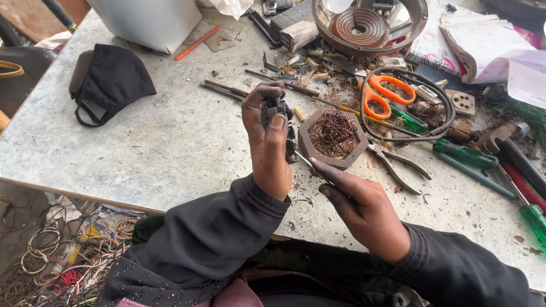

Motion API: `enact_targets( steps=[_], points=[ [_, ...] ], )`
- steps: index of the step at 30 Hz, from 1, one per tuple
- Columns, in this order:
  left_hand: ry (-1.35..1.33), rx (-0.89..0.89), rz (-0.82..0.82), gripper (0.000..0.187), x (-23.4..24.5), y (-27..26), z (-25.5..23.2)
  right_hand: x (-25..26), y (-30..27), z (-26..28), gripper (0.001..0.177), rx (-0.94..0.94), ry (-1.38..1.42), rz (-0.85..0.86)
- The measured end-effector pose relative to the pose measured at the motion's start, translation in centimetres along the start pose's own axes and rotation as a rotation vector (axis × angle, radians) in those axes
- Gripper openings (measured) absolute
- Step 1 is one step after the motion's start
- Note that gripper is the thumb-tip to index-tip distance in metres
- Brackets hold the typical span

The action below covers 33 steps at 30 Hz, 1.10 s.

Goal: The person manipulates a small black plastic electrical component and a bundle of copper wire on a cluttered workbench. They use pliers and a screwdriver to adjust and assemble parts of the component while handling the wire.

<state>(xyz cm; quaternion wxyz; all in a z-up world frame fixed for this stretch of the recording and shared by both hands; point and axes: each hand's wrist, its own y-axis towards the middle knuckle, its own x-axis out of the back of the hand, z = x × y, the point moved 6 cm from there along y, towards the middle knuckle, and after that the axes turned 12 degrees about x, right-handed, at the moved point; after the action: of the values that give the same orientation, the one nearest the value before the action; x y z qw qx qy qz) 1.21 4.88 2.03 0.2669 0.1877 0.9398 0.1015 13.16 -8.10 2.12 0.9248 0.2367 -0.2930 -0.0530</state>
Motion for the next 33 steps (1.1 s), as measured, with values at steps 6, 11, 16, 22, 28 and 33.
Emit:
enact_targets(
  steps=[6,11,16,22,28,33],
  points=[
    [-0.207,0.081,-0.034,0.038,0.5,0.9,0.7,-0.8,0.3,-0.1,0.047,0.101,-0.041,-0.058],
    [-0.302,0.097,-0.023,0.035,1.0,1.4,1.4,-0.9,0.5,-0.2,0.048,0.115,-0.084,-0.067],
    [-0.566,0.152,0.083,0.026,-0.1,1.2,1.3,-1.0,1.1,0.4,0.049,0.202,-0.092,-0.091],
    [-0.708,0.434,0.137,0.028,-1.9,0.1,1.6,-0.2,0.9,1.3,0.052,0.195,-0.176,-0.042],
    [-0.714,0.398,0.244,0.030,-0.7,1.6,0.3,0.9,1.1,1.6,0.051,0.194,-0.252,-0.048],
    [-0.529,0.490,0.433,0.037,-1.2,1.9,0.4,1.8,1.1,1.4,0.052,0.173,-0.381,-0.018]
  ],
)
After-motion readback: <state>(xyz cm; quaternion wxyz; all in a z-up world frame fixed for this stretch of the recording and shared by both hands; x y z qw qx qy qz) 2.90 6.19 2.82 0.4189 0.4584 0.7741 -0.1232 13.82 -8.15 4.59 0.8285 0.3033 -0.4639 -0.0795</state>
